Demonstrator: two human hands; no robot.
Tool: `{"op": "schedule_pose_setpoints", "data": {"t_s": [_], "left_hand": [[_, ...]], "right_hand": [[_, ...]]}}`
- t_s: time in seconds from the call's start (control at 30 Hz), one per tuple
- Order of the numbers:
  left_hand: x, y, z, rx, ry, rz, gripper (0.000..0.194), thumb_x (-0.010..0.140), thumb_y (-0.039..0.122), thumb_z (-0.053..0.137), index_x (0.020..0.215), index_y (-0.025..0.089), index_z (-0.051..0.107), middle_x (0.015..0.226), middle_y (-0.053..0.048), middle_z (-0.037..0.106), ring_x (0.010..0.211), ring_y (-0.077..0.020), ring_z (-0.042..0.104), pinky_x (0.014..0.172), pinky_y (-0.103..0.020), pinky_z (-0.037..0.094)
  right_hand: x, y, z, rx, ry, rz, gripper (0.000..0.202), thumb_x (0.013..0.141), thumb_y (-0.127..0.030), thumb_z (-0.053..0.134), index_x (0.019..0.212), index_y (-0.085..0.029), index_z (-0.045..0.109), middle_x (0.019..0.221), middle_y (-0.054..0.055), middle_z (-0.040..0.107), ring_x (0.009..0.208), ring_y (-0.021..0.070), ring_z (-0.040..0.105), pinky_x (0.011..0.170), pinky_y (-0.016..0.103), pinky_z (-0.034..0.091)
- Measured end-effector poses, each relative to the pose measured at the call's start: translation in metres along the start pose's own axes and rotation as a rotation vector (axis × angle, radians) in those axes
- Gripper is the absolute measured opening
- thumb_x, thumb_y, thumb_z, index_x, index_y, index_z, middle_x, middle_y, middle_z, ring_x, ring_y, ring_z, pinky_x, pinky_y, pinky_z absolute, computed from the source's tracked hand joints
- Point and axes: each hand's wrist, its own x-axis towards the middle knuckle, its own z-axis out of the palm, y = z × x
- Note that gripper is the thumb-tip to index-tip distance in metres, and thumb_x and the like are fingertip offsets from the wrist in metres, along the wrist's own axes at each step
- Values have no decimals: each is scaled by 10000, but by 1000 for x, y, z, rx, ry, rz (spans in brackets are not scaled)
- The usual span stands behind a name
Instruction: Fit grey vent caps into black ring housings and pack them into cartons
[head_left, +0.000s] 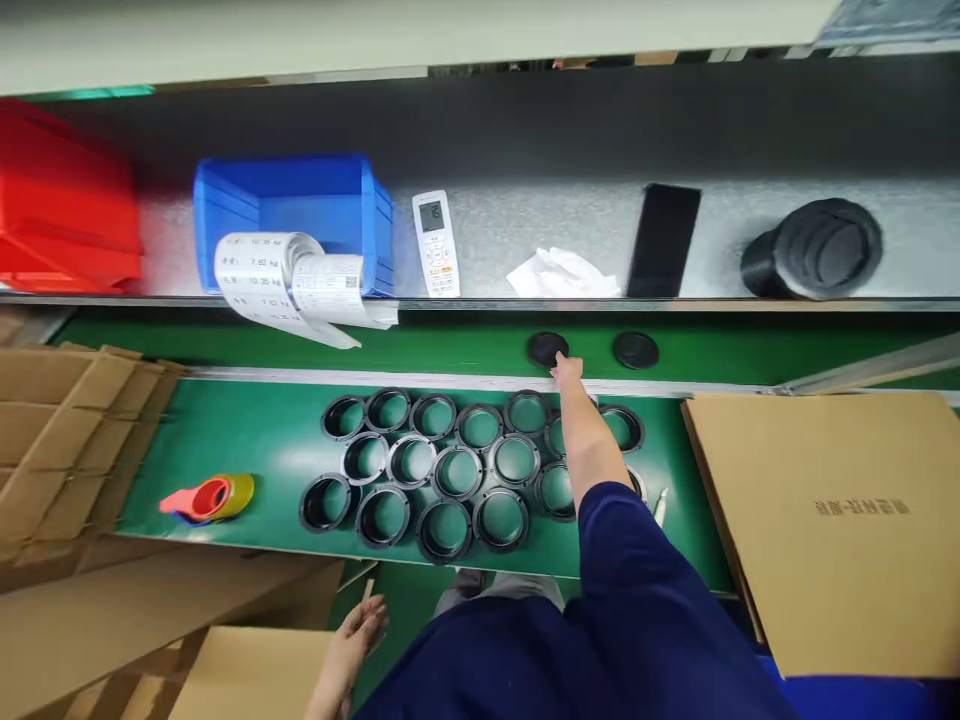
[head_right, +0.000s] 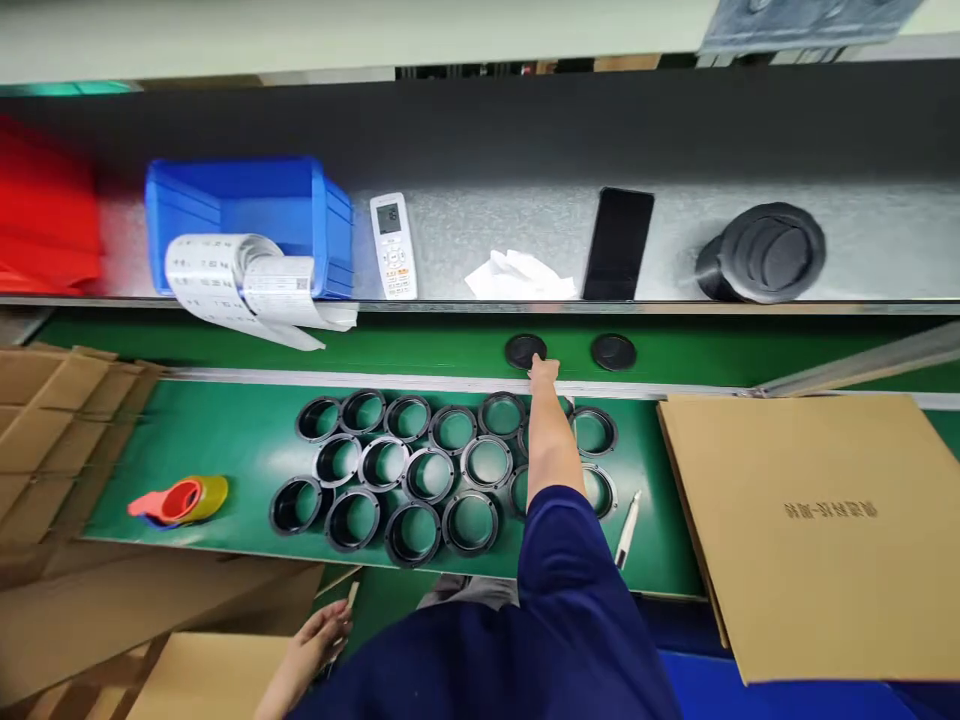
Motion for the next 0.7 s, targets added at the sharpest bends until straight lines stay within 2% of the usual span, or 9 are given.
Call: {"op": "schedule_pose_setpoints", "data": {"t_s": [0.13,0.2,0.27,0.33,0.4,0.43,0.53,0.63,0.7], "left_hand": [[-27,32,22,-114,50,31,381,530,351,847,835,237,649,924,-109,745,1129,-398,704,1111,-578,478],[-39,62,43,-186,22,112,456,523,397,872,891,227,664,994,-120,742,1208,-427,656,1161,-610,414],[-48,96,65,-281,-45,199,580,543,445,900,1044,241,693,1170,-102,732,1289,-390,611,1178,-529,422],[-55,130,85,-435,-176,351,762,585,490,903,1262,262,638,1392,-107,648,1389,-370,529,1169,-494,442],[-58,160,99,-565,-252,464,935,581,584,885,1417,358,532,1529,-45,553,1403,-331,522,1133,-467,489],[-59,172,103,-670,-360,529,978,611,593,870,1473,352,478,1562,-63,517,1426,-345,495,1148,-500,470],[-63,192,104,-900,-544,546,846,730,618,756,1447,232,525,1440,-121,619,1400,-368,514,1159,-541,446],[-72,195,93,-1041,-633,531,665,841,581,639,1368,179,597,1360,-114,669,1382,-358,530,1172,-547,426],[-78,192,84,-1082,-694,531,613,897,584,582,1364,188,602,1368,-94,667,1392,-338,522,1181,-546,412]], "right_hand": [[-25,-3,37,182,-132,172,185,1057,-209,577,885,-146,547,724,-32,601,644,99,642,662,230,602],[-60,0,50,250,-252,202,286,1043,-167,575,797,-199,434,639,-52,572,637,100,665,712,238,623],[-112,12,53,283,-406,231,387,994,-189,662,758,-231,358,626,-45,600,663,126,704,759,286,647],[-173,30,47,297,-609,268,459,907,-248,784,746,-237,354,673,-17,662,682,164,732,771,336,663],[-232,48,32,309,-860,310,507,808,-334,883,752,-234,389,748,17,714,688,186,745,759,344,669],[-258,55,23,307,-985,333,525,762,-387,917,767,-231,416,784,28,730,694,192,750,749,337,670],[-309,67,2,201,-1252,354,554,704,-567,919,915,-221,542,892,45,749,724,209,760,713,341,670],[-318,61,-7,-109,-1324,157,572,811,-751,727,984,-216,625,868,57,735,677,223,739,637,365,651],[-311,48,-9,-304,-1175,-198,565,893,-772,596,940,-212,657,822,61,704,686,224,712,667,384,634]]}}
